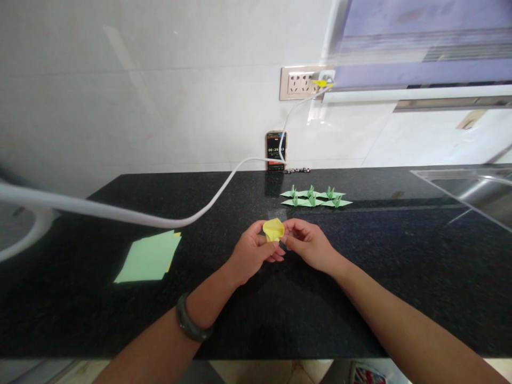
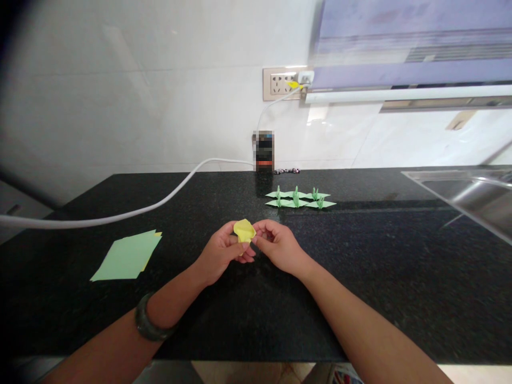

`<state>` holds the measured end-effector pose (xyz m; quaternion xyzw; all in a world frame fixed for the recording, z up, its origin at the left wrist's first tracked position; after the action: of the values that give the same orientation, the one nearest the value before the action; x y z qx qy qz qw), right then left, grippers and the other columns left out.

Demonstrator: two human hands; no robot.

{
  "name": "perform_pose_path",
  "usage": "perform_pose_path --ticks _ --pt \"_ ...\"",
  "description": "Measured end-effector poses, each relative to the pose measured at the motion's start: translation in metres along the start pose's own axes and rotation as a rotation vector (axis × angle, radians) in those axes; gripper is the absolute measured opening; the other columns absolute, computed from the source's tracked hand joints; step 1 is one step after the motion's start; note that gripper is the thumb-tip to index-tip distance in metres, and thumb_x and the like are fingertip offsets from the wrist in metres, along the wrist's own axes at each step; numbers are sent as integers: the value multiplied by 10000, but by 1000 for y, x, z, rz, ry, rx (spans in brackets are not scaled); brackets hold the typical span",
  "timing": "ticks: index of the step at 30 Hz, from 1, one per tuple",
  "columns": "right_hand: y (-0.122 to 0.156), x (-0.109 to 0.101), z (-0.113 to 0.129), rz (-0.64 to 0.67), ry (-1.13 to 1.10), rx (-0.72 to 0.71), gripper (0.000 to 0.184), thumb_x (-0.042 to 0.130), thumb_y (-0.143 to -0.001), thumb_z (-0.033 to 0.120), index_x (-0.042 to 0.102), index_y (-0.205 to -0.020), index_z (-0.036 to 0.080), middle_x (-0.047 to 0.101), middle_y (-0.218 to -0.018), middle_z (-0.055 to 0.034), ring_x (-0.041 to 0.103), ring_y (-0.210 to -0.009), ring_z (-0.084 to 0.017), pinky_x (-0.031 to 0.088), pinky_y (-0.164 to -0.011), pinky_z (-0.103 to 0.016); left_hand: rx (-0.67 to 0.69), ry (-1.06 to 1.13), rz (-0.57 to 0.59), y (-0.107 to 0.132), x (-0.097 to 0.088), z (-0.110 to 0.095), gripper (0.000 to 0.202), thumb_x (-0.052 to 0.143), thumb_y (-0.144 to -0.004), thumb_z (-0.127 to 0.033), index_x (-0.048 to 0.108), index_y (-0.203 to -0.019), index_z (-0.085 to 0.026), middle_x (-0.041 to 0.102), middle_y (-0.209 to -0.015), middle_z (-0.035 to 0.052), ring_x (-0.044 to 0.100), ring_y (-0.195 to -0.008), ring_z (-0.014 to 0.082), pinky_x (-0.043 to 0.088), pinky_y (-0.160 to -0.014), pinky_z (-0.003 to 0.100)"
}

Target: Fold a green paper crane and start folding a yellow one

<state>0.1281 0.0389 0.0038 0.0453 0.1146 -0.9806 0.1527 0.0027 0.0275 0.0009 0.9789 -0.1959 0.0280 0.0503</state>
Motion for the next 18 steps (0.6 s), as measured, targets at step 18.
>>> perform_pose_path --ticks 18 --pt "-1 -8 -11 -23 -69 96 227 643 -658 353 591 -675 133 549 -569 13 460 -478 -72 381 -477 -215 -24 119 161 2 8 0 398 552 -693 -187 399 -1059 -160 620 -617 7 590 -512 127 443 -510 233"
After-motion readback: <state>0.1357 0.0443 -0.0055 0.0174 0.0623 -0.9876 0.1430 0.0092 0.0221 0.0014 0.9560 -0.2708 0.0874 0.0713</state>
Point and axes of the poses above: each hand's wrist, its own y-axis away from the middle knuckle, its own x-axis out of the palm, z = x × y, the point moved 5 cm from there along -y, towards the middle knuckle
